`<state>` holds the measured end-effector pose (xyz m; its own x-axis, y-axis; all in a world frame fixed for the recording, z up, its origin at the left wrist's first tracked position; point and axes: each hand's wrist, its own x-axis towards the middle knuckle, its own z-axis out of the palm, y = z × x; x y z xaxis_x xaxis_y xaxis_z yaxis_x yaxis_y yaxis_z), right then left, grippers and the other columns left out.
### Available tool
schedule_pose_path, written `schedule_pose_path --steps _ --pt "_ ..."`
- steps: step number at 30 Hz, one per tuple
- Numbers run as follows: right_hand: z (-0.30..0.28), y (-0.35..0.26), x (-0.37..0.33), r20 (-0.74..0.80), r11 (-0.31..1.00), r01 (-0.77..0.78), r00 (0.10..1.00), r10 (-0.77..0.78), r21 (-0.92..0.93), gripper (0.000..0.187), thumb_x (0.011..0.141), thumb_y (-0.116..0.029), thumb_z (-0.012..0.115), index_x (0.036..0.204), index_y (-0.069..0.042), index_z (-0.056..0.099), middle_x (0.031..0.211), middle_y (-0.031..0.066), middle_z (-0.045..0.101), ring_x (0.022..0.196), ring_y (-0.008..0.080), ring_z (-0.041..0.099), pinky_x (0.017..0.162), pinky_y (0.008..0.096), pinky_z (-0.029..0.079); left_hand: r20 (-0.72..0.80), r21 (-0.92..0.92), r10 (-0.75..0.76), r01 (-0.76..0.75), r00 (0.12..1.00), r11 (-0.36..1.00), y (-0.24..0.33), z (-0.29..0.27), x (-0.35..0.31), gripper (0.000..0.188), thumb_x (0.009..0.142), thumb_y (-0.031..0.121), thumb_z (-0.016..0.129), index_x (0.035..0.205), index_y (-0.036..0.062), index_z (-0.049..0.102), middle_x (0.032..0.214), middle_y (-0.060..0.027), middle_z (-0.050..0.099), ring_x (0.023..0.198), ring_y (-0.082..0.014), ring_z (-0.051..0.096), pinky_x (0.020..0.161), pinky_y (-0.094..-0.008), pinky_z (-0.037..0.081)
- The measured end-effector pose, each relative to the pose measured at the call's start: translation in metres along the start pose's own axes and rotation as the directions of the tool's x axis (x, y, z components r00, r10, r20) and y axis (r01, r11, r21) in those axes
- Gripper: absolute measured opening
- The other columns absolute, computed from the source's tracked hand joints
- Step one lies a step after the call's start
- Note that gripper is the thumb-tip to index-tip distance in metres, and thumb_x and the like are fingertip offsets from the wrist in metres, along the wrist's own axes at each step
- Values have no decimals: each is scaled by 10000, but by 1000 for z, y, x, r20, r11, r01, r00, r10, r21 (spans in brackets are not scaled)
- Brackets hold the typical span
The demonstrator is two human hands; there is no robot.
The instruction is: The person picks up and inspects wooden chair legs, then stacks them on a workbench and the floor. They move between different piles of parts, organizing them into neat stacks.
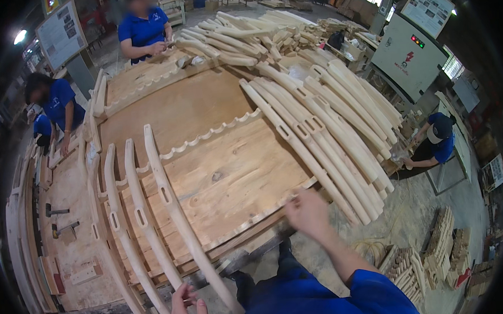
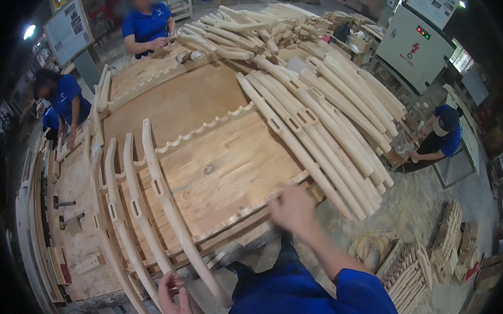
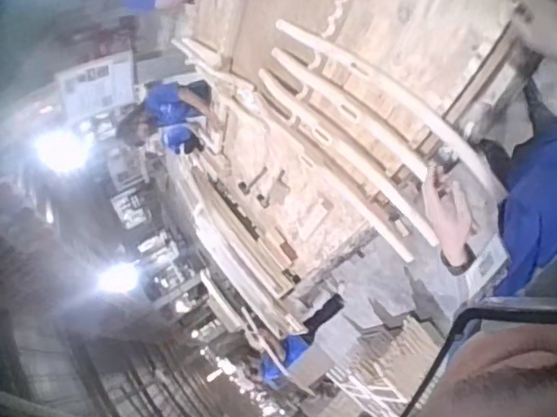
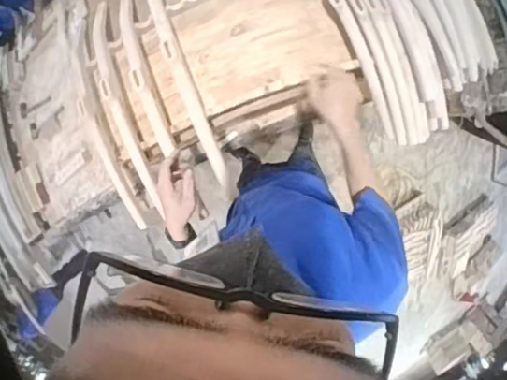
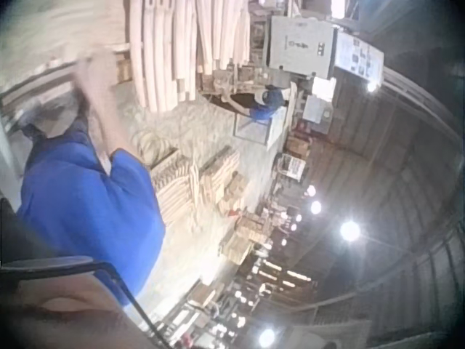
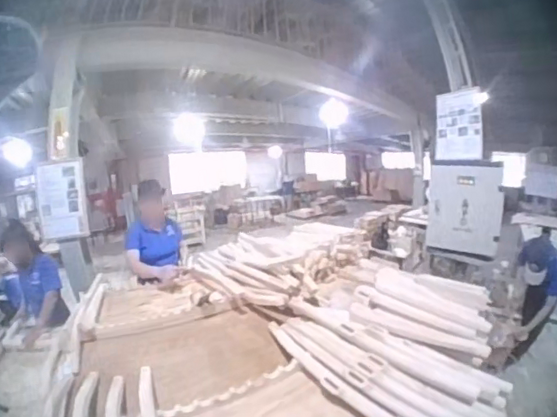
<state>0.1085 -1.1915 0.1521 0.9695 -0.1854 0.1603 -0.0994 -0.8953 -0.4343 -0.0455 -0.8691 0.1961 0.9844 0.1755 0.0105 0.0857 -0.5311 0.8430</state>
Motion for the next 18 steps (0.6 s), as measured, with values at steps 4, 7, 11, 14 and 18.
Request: schedule_pose_path --steps 4,7,11,14,18 --pt "-59 97 34 -244 971 -98 969 42 -220 342 825 -221 621 1080 7 628 1028 226 596 1003 390 561 870 474 464 229 -398 -99 185 968 899 7 67 3 374 938 91 577 1282 -24 485 1013 -131 657 947 -224 643 827 -338 528" --pt "-78 156 32 6 962 -159 986 165 -222 381 797 -208 654 1114 -2 606 1024 206 571 1007 378 546 856 469 464 465 -637 -53 375 884 674 28 154 20 396 957 117 577 1313 -13 463 1093 -153 645 960 -202 653 830 -300 525" --pt "-80 189 16 44 990 7 999 0 -138 458 760 -223 705 1152 -23 582 1062 178 537 1040 354 527 850 458 461 680 -556 -25 538 733 634 62 313 49 447 1017 170 509 1406 -5 376 1182 -134 625 1113 -217 605 950 -326 493" --pt "-86 191 12 105 991 113 989 -106 -70 487 738 -239 731 1155 -37 581 1087 165 516 1059 344 510 856 448 455 784 -582 -42 757 619 295 78 410 72 425 989 211 574 1351 15 467 1186 -110 629 1122 -204 597 960 -316 489" --pt "-90 205 6 -9 975 218 976 -218 47 391 758 -242 712 1086 -57 606 998 166 541 979 349 540 791 468 457 824 -566 32 824 566 -11 106 458 89 350 942 184 645 1235 6 573 1119 -108 655 1047 -194 632 914 -323 519"
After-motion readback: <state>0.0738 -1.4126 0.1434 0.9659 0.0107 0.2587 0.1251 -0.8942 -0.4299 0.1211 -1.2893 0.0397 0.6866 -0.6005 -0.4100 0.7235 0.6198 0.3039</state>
